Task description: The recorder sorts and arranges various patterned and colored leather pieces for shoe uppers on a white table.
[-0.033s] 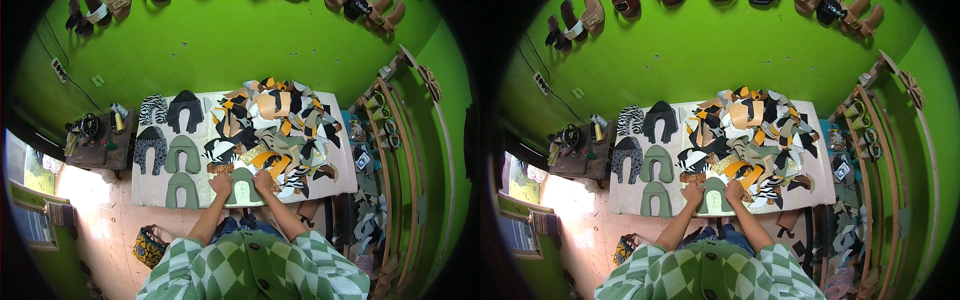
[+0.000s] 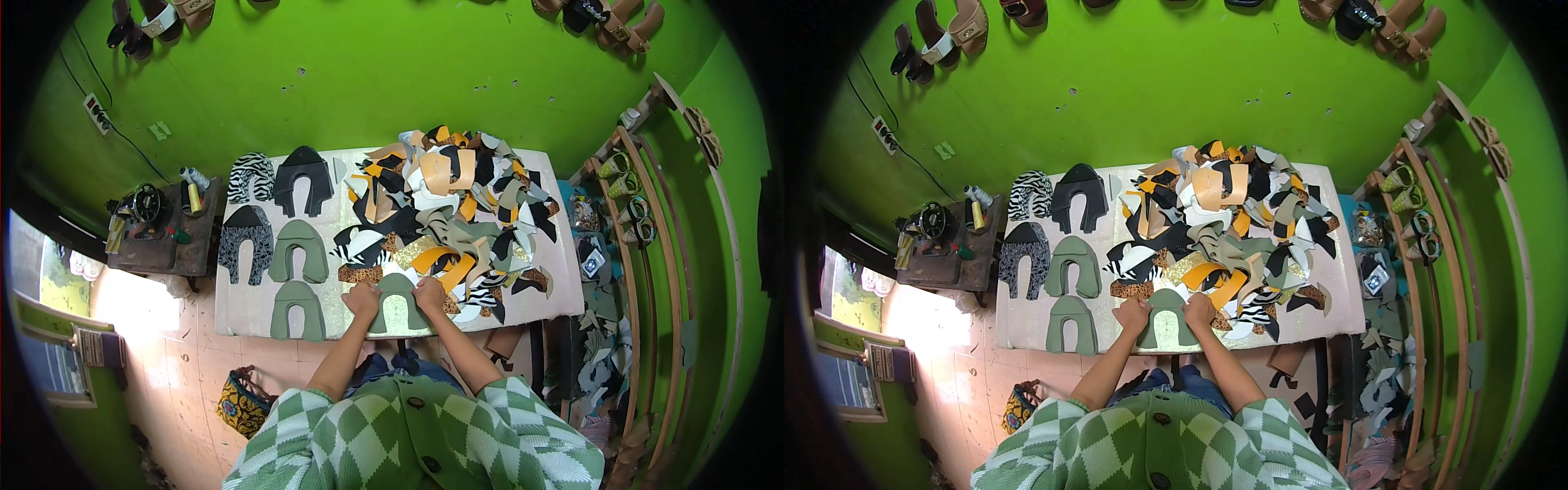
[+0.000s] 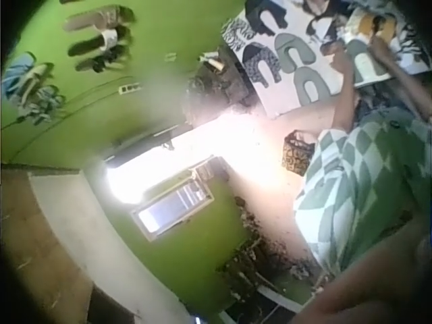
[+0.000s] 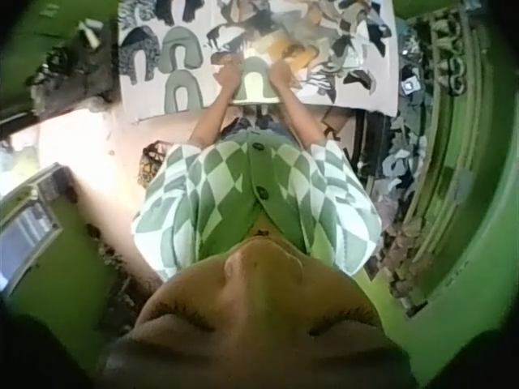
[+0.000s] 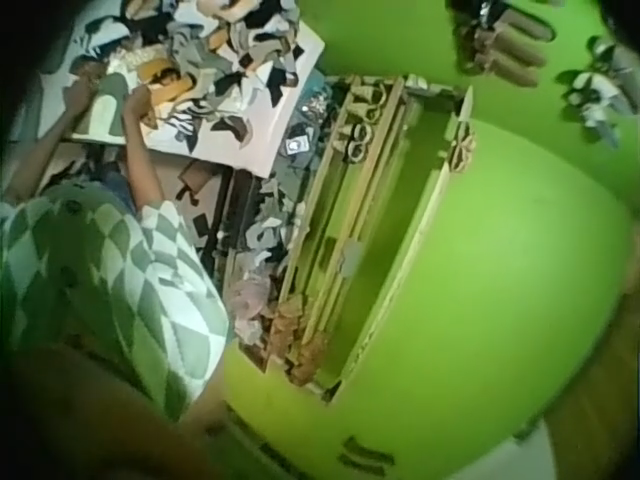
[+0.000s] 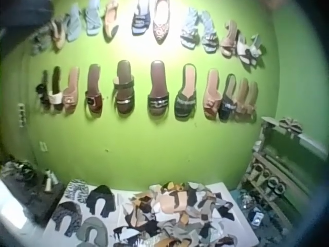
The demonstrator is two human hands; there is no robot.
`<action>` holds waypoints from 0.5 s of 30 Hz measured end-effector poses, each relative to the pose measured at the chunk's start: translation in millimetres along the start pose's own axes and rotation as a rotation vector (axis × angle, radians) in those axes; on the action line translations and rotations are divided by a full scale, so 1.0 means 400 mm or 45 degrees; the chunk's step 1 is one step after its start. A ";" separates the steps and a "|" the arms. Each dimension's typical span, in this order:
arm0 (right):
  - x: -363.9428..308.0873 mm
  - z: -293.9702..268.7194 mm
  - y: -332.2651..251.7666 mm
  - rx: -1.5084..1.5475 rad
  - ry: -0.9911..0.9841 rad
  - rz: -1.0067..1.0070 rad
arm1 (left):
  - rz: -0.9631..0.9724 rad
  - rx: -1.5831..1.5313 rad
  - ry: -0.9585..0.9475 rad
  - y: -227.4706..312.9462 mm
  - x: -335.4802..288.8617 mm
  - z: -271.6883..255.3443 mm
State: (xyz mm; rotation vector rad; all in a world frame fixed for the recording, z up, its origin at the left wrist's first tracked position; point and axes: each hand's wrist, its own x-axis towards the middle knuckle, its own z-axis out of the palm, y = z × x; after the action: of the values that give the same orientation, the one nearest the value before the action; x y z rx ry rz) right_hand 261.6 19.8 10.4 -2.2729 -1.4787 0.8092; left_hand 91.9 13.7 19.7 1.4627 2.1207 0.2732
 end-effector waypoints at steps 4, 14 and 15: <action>0.007 0.019 0.000 -0.028 -0.029 0.024 | -0.053 -0.156 0.042 -0.018 0.005 0.022; -0.022 0.035 0.002 -0.068 0.159 -0.308 | 0.073 -0.355 0.155 -0.046 -0.012 0.043; -0.019 0.038 0.013 -0.009 0.125 -0.300 | 0.090 -0.381 0.149 -0.050 -0.009 0.046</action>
State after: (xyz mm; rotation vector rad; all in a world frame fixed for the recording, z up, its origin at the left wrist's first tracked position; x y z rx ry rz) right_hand 253.7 9.9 -2.2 -2.0603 -1.6645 0.6151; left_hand 86.7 0.2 -3.6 1.3729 2.0143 0.6863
